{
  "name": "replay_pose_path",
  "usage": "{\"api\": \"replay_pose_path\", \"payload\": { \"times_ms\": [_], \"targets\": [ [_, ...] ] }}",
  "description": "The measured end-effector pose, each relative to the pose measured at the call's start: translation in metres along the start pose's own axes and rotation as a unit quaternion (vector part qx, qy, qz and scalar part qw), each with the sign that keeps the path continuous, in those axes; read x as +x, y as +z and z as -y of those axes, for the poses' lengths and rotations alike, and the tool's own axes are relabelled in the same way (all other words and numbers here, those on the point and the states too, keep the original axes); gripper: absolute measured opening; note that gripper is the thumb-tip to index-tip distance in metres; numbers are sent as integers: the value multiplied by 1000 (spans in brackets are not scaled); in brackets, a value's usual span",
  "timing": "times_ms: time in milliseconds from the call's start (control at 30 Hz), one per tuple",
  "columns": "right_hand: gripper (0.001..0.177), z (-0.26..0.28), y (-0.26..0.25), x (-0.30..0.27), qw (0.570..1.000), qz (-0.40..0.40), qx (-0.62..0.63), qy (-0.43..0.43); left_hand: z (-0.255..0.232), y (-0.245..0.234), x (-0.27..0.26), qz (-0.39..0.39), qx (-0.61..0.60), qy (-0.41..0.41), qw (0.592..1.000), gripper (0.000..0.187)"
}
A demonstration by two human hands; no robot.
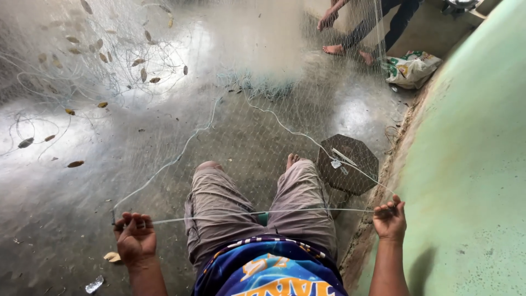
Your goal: Repairing and untangling a large fishing net using a mending shuttle.
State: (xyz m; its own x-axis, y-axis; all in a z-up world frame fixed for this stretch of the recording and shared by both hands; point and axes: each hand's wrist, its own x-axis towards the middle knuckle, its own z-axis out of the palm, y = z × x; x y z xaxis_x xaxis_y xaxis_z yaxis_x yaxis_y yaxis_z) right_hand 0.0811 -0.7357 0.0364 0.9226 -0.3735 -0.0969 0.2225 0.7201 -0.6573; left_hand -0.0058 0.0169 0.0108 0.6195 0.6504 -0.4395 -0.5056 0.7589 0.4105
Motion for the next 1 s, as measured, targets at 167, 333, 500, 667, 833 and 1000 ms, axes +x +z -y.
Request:
{"api": "replay_pose_path", "payload": {
  "times_ms": [167,333,500,667,833,1000],
  "targets": [
    [26,-27,-9,0,998,33,19,45,-30,1,16,-23,32,9,999,34],
    [27,-66,1,-9,993,59,4,102,-75,7,41,-45,69,29,996,35],
    [30,-104,12,-17,979,87,53,177,-114,19,52,-54,72,66,994,36],
    [28,-116,-1,-8,980,41,42,192,-124,21,59,-48,59,74,994,38],
    [30,-107,-9,3,984,16,-3,180,-115,15,59,-36,34,74,996,39],
    [31,-89,-8,8,985,-59,-65,148,-100,38,19,-41,105,50,992,32]
  ]
}}
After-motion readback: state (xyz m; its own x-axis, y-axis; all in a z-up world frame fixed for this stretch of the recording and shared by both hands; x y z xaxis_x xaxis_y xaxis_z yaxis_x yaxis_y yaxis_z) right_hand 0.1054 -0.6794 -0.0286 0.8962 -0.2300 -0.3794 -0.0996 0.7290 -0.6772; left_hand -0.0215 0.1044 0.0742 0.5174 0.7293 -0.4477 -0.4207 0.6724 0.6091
